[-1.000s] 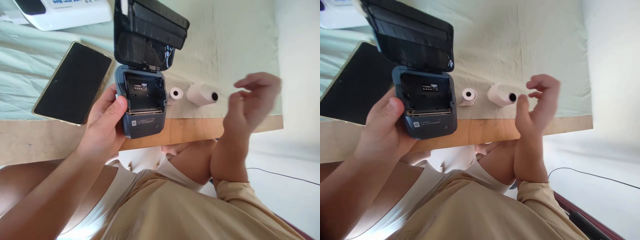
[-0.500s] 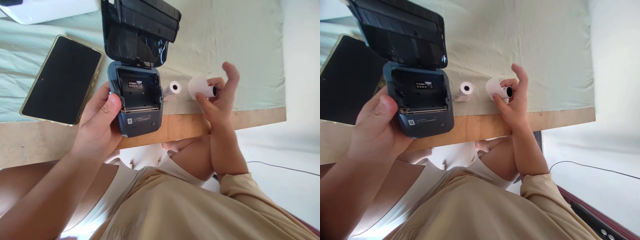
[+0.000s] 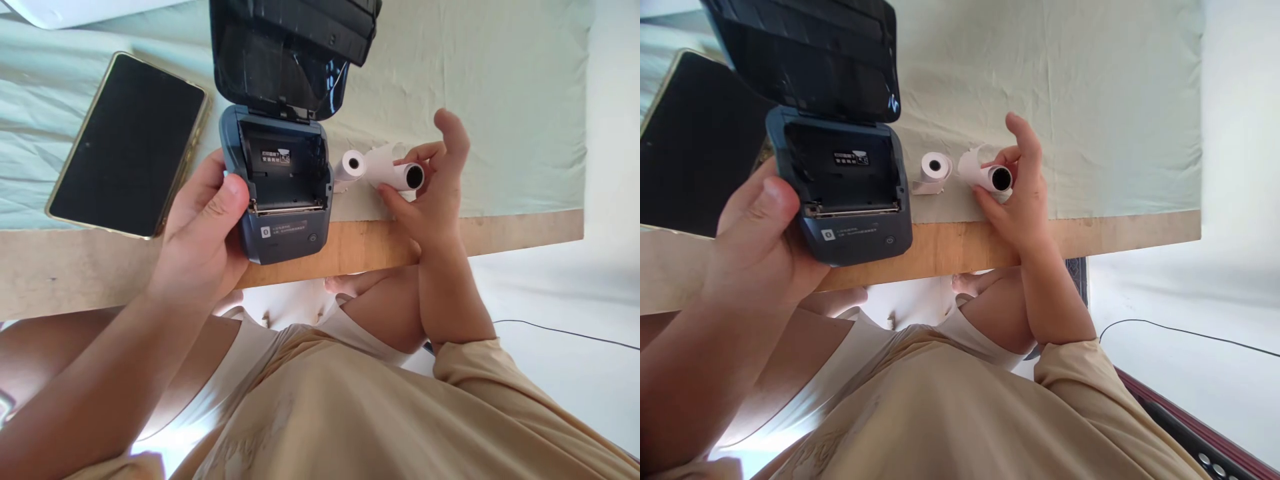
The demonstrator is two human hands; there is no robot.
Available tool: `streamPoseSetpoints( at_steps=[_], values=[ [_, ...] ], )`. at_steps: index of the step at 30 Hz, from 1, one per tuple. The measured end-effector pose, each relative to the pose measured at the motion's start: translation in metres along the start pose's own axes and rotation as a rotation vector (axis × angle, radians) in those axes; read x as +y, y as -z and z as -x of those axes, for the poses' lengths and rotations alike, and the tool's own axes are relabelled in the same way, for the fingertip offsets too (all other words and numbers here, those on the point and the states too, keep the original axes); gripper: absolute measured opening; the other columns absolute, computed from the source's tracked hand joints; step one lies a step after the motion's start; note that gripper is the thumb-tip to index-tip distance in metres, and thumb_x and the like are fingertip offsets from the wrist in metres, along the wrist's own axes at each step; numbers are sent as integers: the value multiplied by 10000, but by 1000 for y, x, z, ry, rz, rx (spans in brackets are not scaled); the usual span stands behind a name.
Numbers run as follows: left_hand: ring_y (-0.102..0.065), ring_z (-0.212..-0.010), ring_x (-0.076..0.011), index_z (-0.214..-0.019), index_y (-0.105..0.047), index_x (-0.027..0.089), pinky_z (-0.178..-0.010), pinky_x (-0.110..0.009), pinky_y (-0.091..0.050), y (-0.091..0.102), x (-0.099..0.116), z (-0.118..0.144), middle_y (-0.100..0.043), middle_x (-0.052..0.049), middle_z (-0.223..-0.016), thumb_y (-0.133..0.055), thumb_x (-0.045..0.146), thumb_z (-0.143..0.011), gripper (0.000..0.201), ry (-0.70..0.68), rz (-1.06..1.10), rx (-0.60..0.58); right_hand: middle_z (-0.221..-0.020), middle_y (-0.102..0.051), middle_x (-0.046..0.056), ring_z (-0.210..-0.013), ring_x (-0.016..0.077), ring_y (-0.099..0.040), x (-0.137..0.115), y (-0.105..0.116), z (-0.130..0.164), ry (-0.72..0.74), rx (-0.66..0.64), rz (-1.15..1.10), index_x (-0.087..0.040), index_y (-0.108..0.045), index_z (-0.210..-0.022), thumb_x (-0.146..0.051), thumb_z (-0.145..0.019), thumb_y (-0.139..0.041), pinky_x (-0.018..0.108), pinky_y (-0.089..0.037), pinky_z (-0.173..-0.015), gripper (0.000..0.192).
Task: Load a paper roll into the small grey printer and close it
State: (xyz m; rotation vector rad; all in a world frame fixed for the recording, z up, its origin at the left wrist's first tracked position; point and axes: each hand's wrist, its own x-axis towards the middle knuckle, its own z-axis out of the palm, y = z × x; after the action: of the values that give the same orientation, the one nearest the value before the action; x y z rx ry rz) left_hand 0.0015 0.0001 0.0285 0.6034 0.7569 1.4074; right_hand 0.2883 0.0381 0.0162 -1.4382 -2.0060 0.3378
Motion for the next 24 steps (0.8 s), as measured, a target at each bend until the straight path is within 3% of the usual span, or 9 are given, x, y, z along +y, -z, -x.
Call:
streamPoseSetpoints(
  at_steps=[3, 9, 12, 16, 19, 22, 24],
  values=[
    [-635, -1559, -266, -1195, -852, 148, -1305, -330, -541, -3, -2, -1, -890, -48, -1183, -781, 336, -1063, 241, -26, -20, 28, -1216, -697, 71, -1173, 311, -740, -3, 2, -1, 3, -32, 71, -357, -420, -1552, -283, -912, -669, 572, -643, -1076, 690],
    [-631, -1557, -305, -1094, -843, 155, -1303, -376, -558, -11, -6, 0, -872, -56, -1124, -872, 419, -991, 285, -52, -6, 90, -1436, -644, 133, -1304, 338, -707, 2, 2, -4, -57, -65, 194, -337, -442, -1532, -297, -894, -689, 623, -609, -1160, 685],
    [-614, -1575, -307, -1136, -835, 136, -1315, -362, -542, -10, -4, 2, -874, -64, -1159, -883, 406, -981, 315, -43, 0, 72, -1344, -680, 125, -1244, 337, -719, 4, -2, -3, -109, -87, 177, -313, -435, -1536, -281, -909, -666, 617, -621, -1123, 669],
    [-605, -1593, -312, -1220, -817, 160, -1324, -430, -553, 3, -9, -5, -874, -64, -1203, -845, 468, -1019, 369, -37, -44, 32, -1054, -650, 15, -998, 269, -720, 2, -8, -4, -177, 10, -113, -378, -356, -1563, -336, -850, -731, 484, -661, -922, 807],
    [-673, -1532, -393, -1126, -806, 141, -1259, -591, -611, 20, -18, -17, -854, -84, -1099, -926, 667, -888, 589, -136, -81, -90, -1087, -670, -25, -1008, 222, -716, 0, -8, -11, -311, 119, -506, -470, -370, -1518, -326, -775, -804, 379, -655, -838, 873],
    [-672, -1532, -414, -1180, -810, 142, -1281, -644, -584, 31, -25, -24, -838, -73, -1097, -995, 656, -803, 663, -190, -101, -108, -1212, -720, -14, -1072, 208, -727, 2, -2, -18, -535, 223, -848, -411, -568, -1316, -341, -773, -759, 339, -668, -773, 580],
    [-652, -1551, -419, -1198, -808, 154, -1279, -647, -586, 32, -26, -23, -834, -71, -1129, -996, 681, -785, 696, -197, -122, -113, -1252, -727, 14, -1127, 217, -735, 3, 2, -22, -618, 253, -954, -349, -647, -1153, -402, -801, -747, 345, -694, -782, 370]
  ],
)
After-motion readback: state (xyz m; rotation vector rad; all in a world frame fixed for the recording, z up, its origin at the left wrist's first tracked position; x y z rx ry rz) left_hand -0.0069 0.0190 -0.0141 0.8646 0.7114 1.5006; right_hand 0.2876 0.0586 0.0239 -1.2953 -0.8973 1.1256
